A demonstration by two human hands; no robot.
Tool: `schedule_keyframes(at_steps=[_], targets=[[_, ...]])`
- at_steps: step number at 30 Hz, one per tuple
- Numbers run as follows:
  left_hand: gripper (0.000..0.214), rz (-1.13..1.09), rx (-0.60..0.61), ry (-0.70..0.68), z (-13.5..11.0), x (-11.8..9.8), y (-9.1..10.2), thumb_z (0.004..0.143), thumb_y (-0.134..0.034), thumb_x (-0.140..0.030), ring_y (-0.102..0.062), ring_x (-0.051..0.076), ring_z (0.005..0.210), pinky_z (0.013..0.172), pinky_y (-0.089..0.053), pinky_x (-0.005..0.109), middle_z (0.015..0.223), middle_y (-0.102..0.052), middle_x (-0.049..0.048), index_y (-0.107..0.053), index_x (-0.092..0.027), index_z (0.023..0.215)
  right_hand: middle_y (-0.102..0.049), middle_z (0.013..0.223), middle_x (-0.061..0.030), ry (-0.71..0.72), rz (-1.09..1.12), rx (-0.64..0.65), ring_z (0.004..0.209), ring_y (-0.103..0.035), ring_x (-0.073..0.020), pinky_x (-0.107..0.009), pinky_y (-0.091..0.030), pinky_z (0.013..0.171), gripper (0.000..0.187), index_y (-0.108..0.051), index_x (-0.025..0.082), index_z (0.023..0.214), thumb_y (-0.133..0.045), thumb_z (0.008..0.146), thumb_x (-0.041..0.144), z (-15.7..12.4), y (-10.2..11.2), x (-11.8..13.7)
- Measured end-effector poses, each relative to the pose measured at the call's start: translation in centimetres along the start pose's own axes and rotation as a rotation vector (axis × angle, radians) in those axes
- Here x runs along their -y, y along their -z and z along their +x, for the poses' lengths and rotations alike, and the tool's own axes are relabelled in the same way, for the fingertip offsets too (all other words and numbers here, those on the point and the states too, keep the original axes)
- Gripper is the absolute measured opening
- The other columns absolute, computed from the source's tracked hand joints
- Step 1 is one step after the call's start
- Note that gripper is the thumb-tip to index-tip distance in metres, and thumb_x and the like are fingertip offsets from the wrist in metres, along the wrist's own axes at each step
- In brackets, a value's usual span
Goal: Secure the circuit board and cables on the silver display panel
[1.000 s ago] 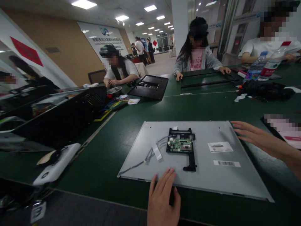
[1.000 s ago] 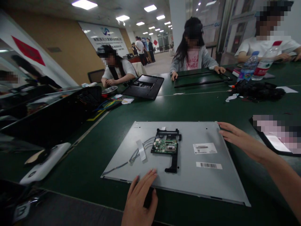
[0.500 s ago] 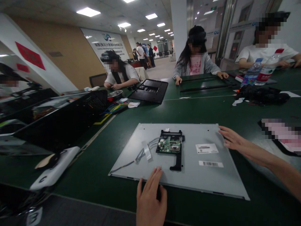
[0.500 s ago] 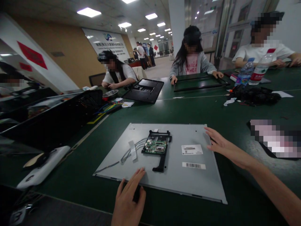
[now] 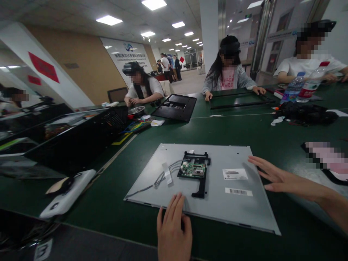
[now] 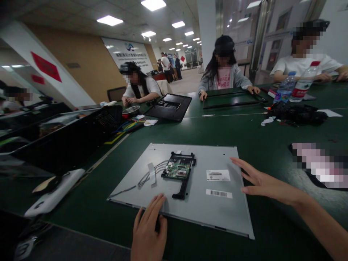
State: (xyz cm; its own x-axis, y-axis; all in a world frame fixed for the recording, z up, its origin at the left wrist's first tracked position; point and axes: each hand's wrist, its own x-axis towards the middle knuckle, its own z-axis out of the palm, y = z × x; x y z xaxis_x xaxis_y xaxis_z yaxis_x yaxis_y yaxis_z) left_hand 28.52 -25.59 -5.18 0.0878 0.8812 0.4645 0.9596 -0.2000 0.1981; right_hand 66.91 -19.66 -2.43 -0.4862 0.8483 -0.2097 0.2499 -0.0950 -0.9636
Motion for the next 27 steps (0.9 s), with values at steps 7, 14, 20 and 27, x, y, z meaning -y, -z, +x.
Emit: schedule_keyframes(at_steps=[7,14,20,27], targets=[[0.041,-0.056,-0.108,-0.017,-0.1,0.2,-0.1,0.09,-0.048,-0.016,-0.054,0.025,0.127,0.109,-0.035,0.049,0.133,-0.062,0.0069,-0.057,-0.024,0.13,0.003,0.167,-0.0001,0.063,0.024,-0.033,0.15,-0.011,-0.028,-0.05,-0.021,0.118,0.09,-0.001,0.039,0.156,-0.056,0.087,0.056,1.3,-1.8,-0.8],[0.034,-0.029,-0.085,-0.014,-0.1,0.1,0.0,0.093,-0.048,-0.02,-0.057,0.026,0.122,0.105,-0.038,0.05,0.128,-0.064,0.0073,-0.059,-0.023,0.125,0.005,0.166,0.0043,0.036,-0.494,0.029,0.149,0.009,-0.0367,-0.059,-0.006,0.118,0.104,-0.017,0.042,0.155,-0.076,0.071,0.058,1.3,-3.9,0.3],[0.033,-0.071,-0.109,0.007,0.0,-0.2,0.4,0.091,-0.05,-0.02,-0.058,0.025,0.118,0.102,-0.043,0.047,0.127,-0.065,0.0064,-0.061,-0.024,0.122,0.012,0.164,0.0078,0.019,-0.626,0.081,0.147,0.013,-0.0419,-0.062,-0.008,0.117,0.109,-0.019,0.047,0.153,-0.079,0.063,0.061,1.3,-5.3,0.5],[0.029,-0.069,-0.16,0.055,-0.5,0.1,-0.1,0.092,-0.05,-0.025,-0.06,0.027,0.114,0.097,-0.048,0.047,0.124,-0.064,0.0081,-0.065,-0.022,0.117,0.009,0.166,0.0028,0.016,-0.661,0.091,0.148,0.011,-0.0401,-0.058,-0.009,0.118,0.106,-0.024,0.04,0.154,-0.078,0.065,0.061,1.9,-5.7,0.9]])
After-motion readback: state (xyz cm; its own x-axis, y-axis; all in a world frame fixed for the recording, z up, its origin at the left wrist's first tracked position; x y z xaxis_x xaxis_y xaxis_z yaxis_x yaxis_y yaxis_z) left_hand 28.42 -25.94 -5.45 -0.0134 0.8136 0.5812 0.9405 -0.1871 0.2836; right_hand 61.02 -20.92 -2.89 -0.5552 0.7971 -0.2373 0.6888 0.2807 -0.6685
